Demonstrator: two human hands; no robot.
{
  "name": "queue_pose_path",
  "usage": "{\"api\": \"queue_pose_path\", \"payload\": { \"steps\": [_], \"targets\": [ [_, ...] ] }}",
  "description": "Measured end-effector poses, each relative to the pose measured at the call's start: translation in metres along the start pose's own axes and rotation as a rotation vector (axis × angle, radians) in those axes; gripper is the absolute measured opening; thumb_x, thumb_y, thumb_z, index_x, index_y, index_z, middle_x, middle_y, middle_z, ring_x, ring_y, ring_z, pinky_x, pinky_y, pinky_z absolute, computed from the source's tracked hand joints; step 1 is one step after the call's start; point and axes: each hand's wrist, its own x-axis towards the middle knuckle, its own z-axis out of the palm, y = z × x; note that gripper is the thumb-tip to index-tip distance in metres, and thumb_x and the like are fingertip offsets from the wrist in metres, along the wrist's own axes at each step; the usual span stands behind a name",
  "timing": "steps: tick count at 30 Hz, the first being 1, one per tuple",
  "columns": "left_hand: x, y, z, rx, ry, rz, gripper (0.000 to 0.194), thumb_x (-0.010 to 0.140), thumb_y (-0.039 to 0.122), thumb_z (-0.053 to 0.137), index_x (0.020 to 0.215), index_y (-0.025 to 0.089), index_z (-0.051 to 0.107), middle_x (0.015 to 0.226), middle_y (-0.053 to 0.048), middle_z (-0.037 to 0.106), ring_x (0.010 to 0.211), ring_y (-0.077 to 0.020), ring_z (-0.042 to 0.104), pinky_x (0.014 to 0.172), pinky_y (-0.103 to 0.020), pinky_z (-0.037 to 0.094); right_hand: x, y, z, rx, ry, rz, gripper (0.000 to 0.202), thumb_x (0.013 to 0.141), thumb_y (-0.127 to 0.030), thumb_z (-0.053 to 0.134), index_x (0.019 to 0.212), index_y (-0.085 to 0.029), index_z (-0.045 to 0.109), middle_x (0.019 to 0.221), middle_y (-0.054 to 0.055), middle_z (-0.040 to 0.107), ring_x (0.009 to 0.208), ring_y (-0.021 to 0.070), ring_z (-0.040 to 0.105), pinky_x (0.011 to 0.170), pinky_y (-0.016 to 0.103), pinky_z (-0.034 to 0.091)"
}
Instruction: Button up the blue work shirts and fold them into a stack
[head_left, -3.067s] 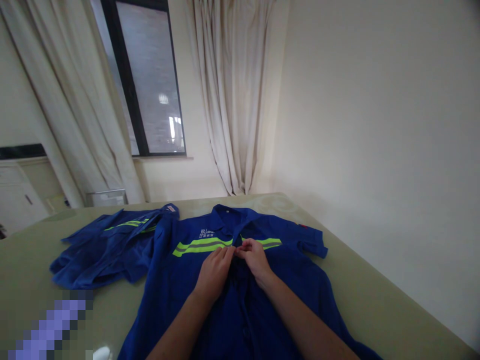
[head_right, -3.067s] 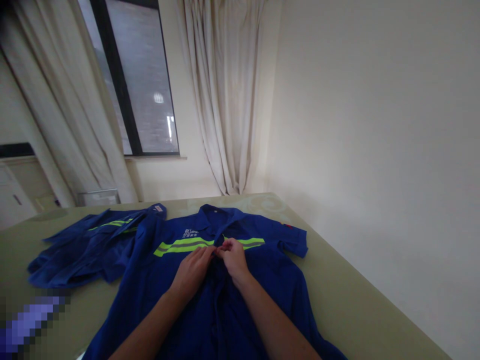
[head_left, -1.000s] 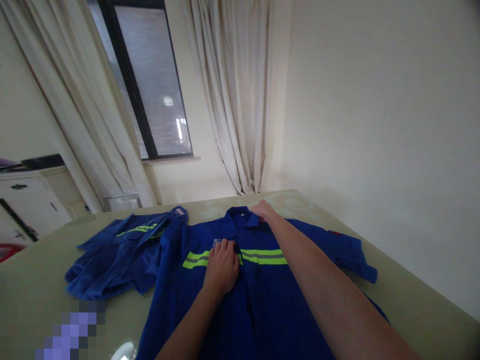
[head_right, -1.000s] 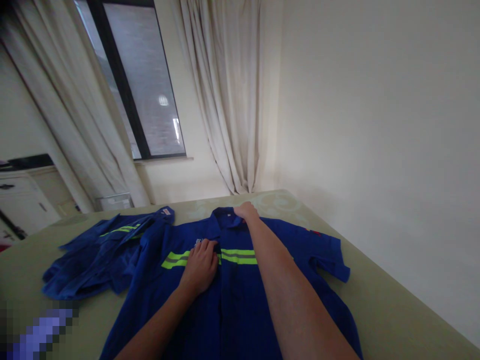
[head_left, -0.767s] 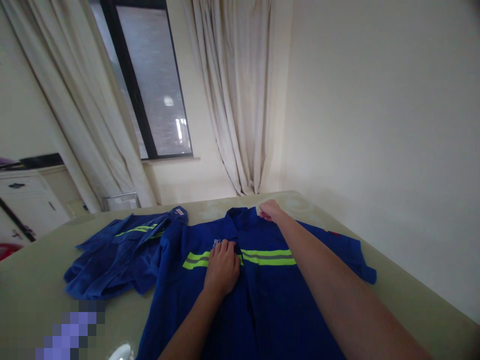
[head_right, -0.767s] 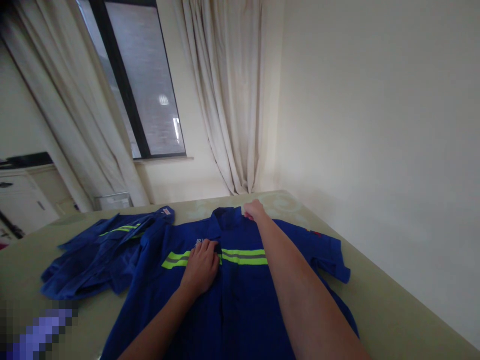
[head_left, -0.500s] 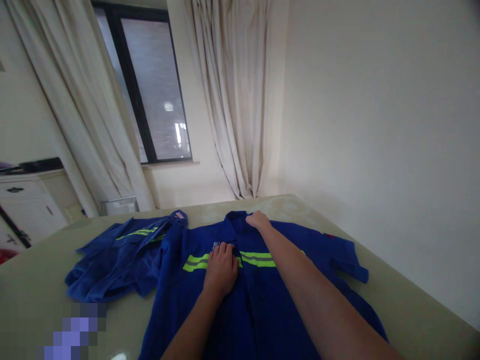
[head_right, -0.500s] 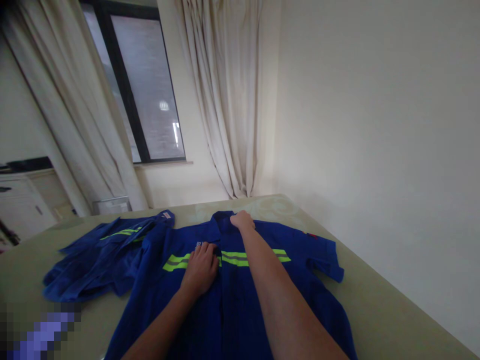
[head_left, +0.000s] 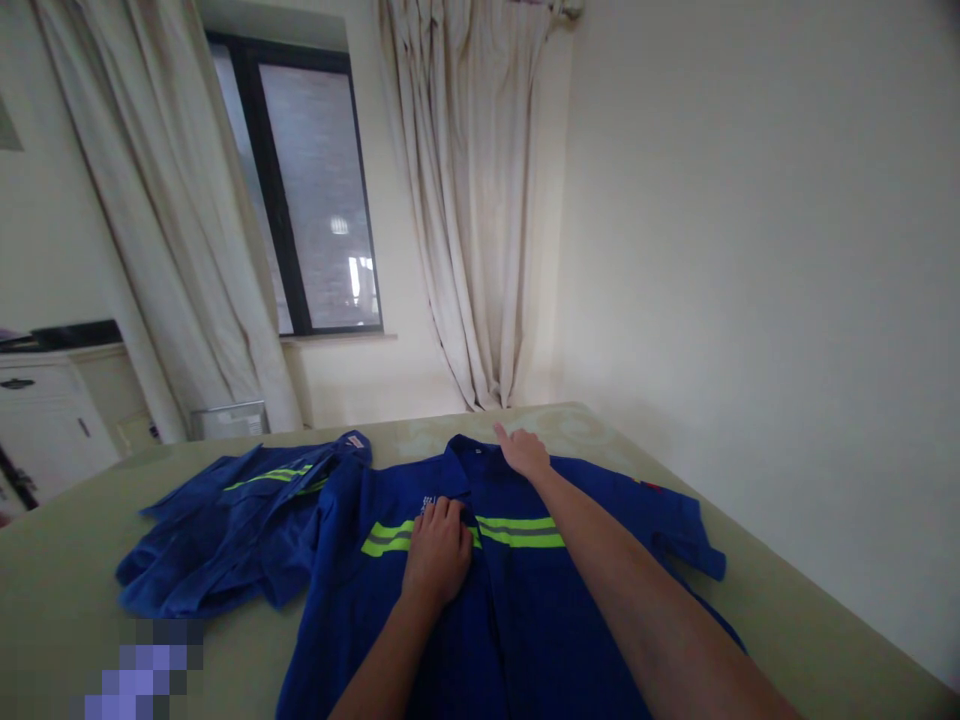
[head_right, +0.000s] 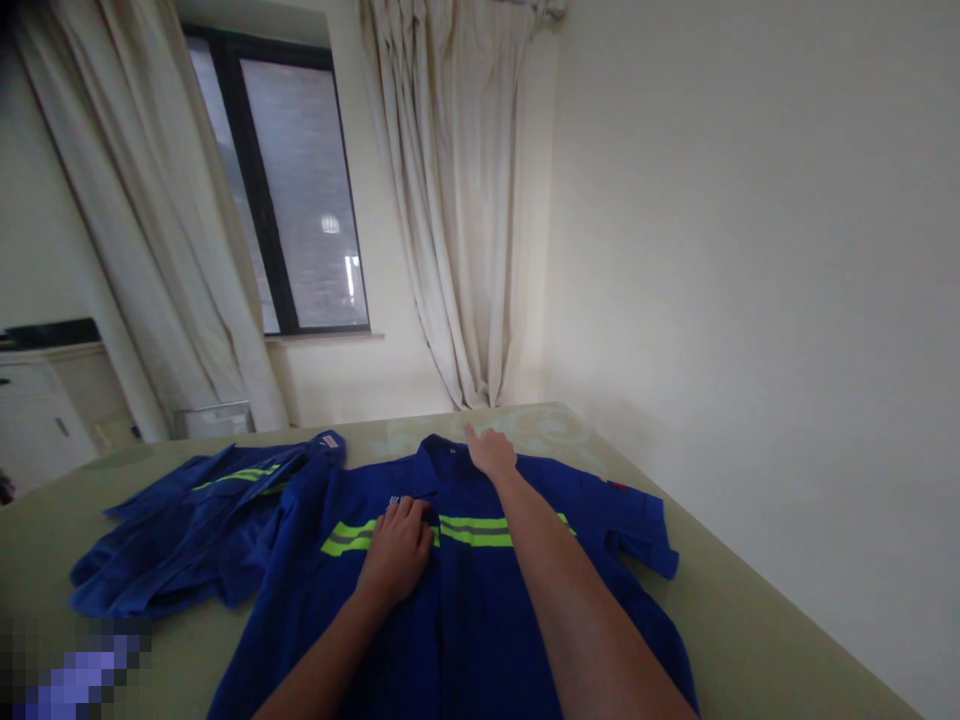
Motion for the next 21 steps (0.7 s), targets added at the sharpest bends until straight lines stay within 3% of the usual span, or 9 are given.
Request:
{"api": "queue_pose_path", "payload": {
  "steps": [2,5,8,11,17,21],
  "targets": [
    [0.000,0.000,0.000,0.000,0.001,-0.002,0.025,0.096,0.020,0.042,0.112,0.020,0.062,0.113,-0.008,0.063,0.108,-0.0271,0.055,0.093,-0.041,0.040,0.005,0.011,-0.008,0.030,-0.018,0.073,0.051,0.089,-0.054,0.064,0.116,-0.011,0.070,0.122,0.024,0.068,0.119,0.0380,0.064,0.095,0.046,0.052],
    [0.000,0.001,-0.001,0.001,-0.007,-0.009,0.025,0.096,0.020,0.041,0.110,0.020,0.062,0.112,-0.008,0.063,0.107,-0.0269,0.055,0.093,-0.041,0.040,0.007,0.025,-0.014,0.110,-0.089,0.159,0.040,0.076,-0.033,0.084,0.107,-0.011,0.072,0.110,0.021,0.072,0.105,0.0361,0.070,0.085,0.044,0.057],
    [0.000,0.001,-0.002,0.003,-0.013,-0.011,0.025,0.096,0.020,0.042,0.110,0.020,0.062,0.112,-0.008,0.064,0.108,-0.0265,0.055,0.093,-0.040,0.040,0.005,0.028,-0.009,0.252,-0.170,0.213,0.028,0.089,-0.031,0.075,0.109,-0.013,0.070,0.108,0.014,0.072,0.094,0.0263,0.071,0.080,0.041,0.060],
    [0.000,0.001,-0.003,0.008,-0.017,-0.019,0.025,0.096,0.020,0.042,0.110,0.021,0.062,0.112,-0.008,0.064,0.109,-0.0267,0.056,0.093,-0.040,0.040,0.004,0.022,-0.003,0.421,-0.220,0.235,0.030,0.100,-0.036,0.063,0.122,-0.017,0.063,0.118,0.008,0.067,0.098,0.0205,0.068,0.084,0.040,0.059],
    [0.001,0.001,-0.002,0.012,-0.021,-0.024,0.025,0.095,0.020,0.041,0.108,0.020,0.063,0.112,-0.008,0.064,0.108,-0.0270,0.056,0.094,-0.040,0.040,0.008,0.018,-0.004,0.679,-0.164,0.226,0.035,0.099,-0.037,0.063,0.128,-0.017,0.060,0.125,0.009,0.064,0.103,0.0223,0.066,0.087,0.043,0.059],
    [0.000,0.001,-0.003,0.013,-0.020,-0.021,0.024,0.096,0.020,0.042,0.108,0.021,0.062,0.113,-0.008,0.064,0.109,-0.0270,0.056,0.094,-0.040,0.040,0.005,0.022,-0.004,0.750,-0.115,0.194,0.027,0.098,-0.035,0.061,0.116,-0.014,0.063,0.104,0.007,0.070,0.086,0.0198,0.069,0.074,0.034,0.059]
  ]
}}
